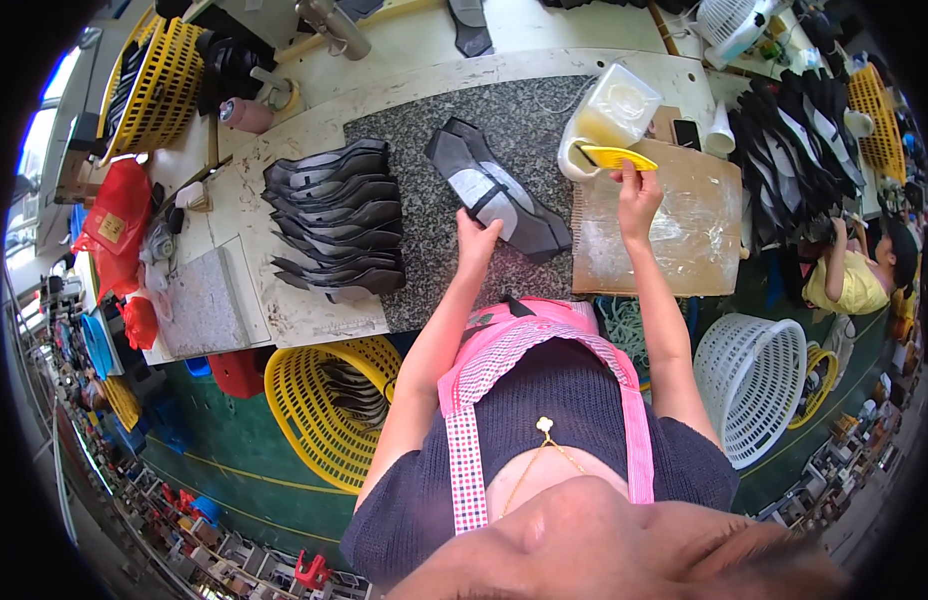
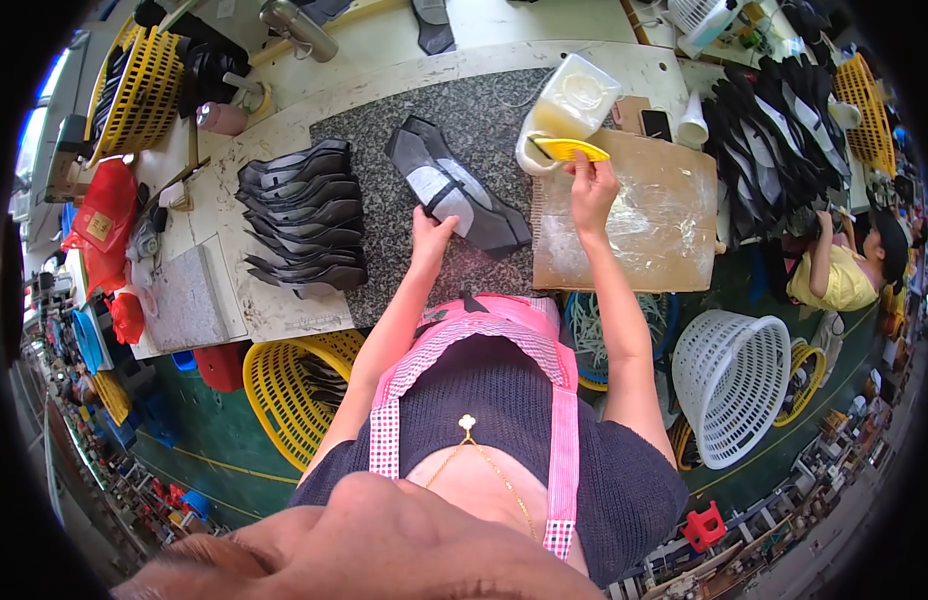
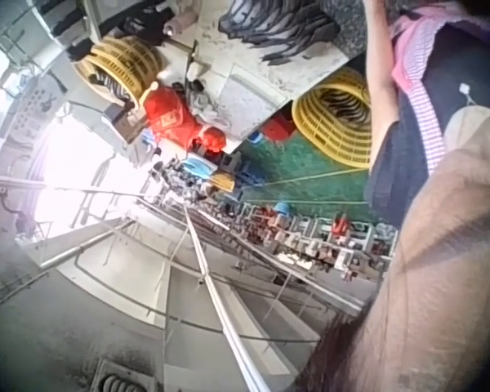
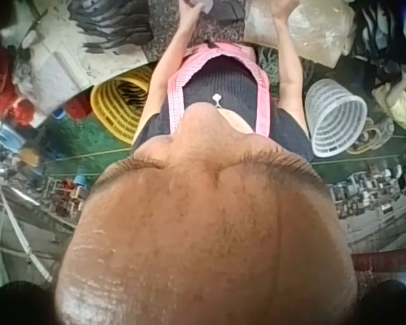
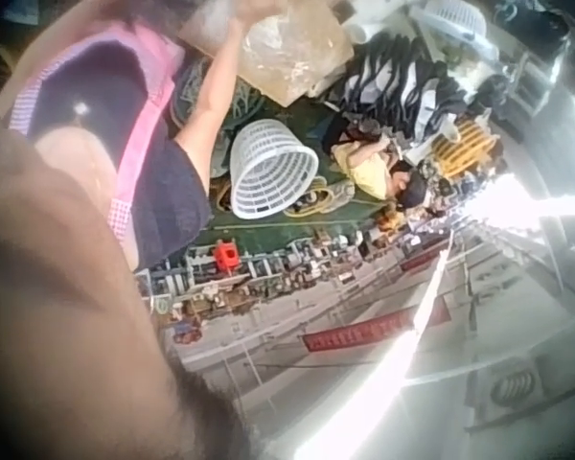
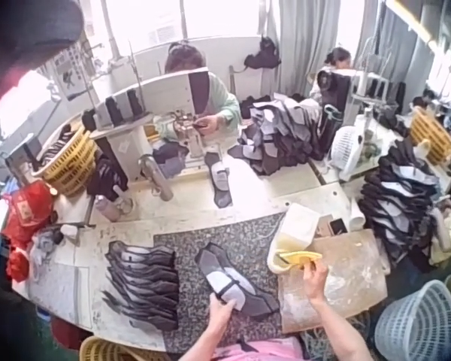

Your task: Applying adhesive to shoe upper parts and stacking them in a manufacturing setting.

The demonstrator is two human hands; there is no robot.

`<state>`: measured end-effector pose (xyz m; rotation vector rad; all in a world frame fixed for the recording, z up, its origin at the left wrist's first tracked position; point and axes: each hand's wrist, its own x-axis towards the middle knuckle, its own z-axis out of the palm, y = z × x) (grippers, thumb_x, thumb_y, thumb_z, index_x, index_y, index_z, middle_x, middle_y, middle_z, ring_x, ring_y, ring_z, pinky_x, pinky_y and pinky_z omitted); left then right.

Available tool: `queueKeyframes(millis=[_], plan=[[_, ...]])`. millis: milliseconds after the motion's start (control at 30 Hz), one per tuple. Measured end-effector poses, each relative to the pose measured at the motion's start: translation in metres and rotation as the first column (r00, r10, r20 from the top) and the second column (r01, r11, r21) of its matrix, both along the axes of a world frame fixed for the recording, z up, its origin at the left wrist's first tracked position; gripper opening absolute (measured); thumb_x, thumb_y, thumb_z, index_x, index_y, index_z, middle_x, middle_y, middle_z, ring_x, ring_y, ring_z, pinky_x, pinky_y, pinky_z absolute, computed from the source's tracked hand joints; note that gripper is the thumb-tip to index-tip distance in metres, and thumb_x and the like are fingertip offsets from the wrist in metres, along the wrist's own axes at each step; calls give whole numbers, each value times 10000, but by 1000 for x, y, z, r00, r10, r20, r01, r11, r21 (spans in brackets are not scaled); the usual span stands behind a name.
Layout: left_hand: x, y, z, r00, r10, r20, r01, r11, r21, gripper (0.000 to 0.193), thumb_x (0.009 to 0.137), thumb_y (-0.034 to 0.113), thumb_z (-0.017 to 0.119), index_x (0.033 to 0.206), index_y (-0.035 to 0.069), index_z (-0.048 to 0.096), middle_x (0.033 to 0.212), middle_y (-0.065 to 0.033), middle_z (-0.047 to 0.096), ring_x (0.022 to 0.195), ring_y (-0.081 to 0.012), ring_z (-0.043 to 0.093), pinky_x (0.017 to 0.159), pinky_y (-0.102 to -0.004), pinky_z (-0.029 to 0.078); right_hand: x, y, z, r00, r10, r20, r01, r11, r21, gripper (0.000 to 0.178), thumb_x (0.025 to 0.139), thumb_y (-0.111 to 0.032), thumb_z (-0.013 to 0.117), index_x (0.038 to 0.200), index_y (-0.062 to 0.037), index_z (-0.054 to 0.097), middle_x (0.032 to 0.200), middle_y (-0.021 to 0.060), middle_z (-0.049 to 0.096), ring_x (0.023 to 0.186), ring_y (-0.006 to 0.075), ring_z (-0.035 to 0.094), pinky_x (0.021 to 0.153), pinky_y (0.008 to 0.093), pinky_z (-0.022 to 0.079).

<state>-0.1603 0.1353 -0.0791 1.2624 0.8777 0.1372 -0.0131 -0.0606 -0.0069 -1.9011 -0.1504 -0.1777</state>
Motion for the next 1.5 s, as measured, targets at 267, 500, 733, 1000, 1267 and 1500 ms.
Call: queueKeyframes(millis=[267, 500, 733, 1000, 1267, 1500], plan=[[17, 7, 14, 985, 96, 147, -7, 859, -512, 284, 773, -44, 554, 1054, -6, 534, 993, -98, 623, 874, -209, 635, 766, -361, 536, 10, 1, -2, 983, 132, 130, -95, 962, -257, 177, 901, -157, 577, 864, 3, 642, 692, 84, 658, 593, 131, 616, 547, 275, 454], [-38, 18, 55, 904, 93, 417, 99, 904, -416, 332, 799, -47, 542, 1113, 58, 533, 1021, -38, 602, 939, -155, 599, 794, -343, 526, 7, -10, -28, 1000, 7, 11, -7, 1000, 2, 260, 919, -202, 562, 874, 39, 649, 711, 94, 680, 626, 110, 628, 590, 242, 482], [-171, 54, 98, 687, 528, 499, -380, 846, -373, 404, 780, -64, 502, 1149, 97, 510, 1048, -32, 589, 934, -155, 607, 802, -311, 520, 10, -16, -26, 997, 50, -56, -48, 998, 36, 268, 932, -216, 544, 922, 36, 633, 755, 94, 673, 646, 114, 627, 617, 234, 497], [-256, 121, -26, 536, 761, 365, -606, 648, -461, 284, 816, -11, 512, 1071, 112, 499, 943, -19, 597, 888, -159, 615, 757, -325, 529, 16, 3, -20, 990, 96, -106, -89, 993, 72, 280, 939, -221, 532, 932, 44, 622, 760, 94, 665, 652, 117, 625, 626, 229, 503], [-237, 134, -24, 636, 771, 30, -737, 619, -271, 220, 841, 86, 571, 1046, 64, 496, 943, -56, 595, 838, -244, 626, 711, -379, 525, 5, -19, -25, 992, 58, -115, -55, 998, 32, 268, 938, -213, 533, 936, 41, 618, 768, 92, 661, 642, 115, 621, 619, 229, 504], [-225, 147, -18, 741, 665, -90, -669, 720, -186, 257, 809, 138, 620, 998, 6, 506, 841, -101, 583, 734, -232, 617, 645, -364, 556, 6, -42, -30, 990, -37, -135, 36, 999, -13, 293, 927, -232, 551, 845, 36, 638, 710, 97, 665, 595, 115, 609, 587, 240, 493]])
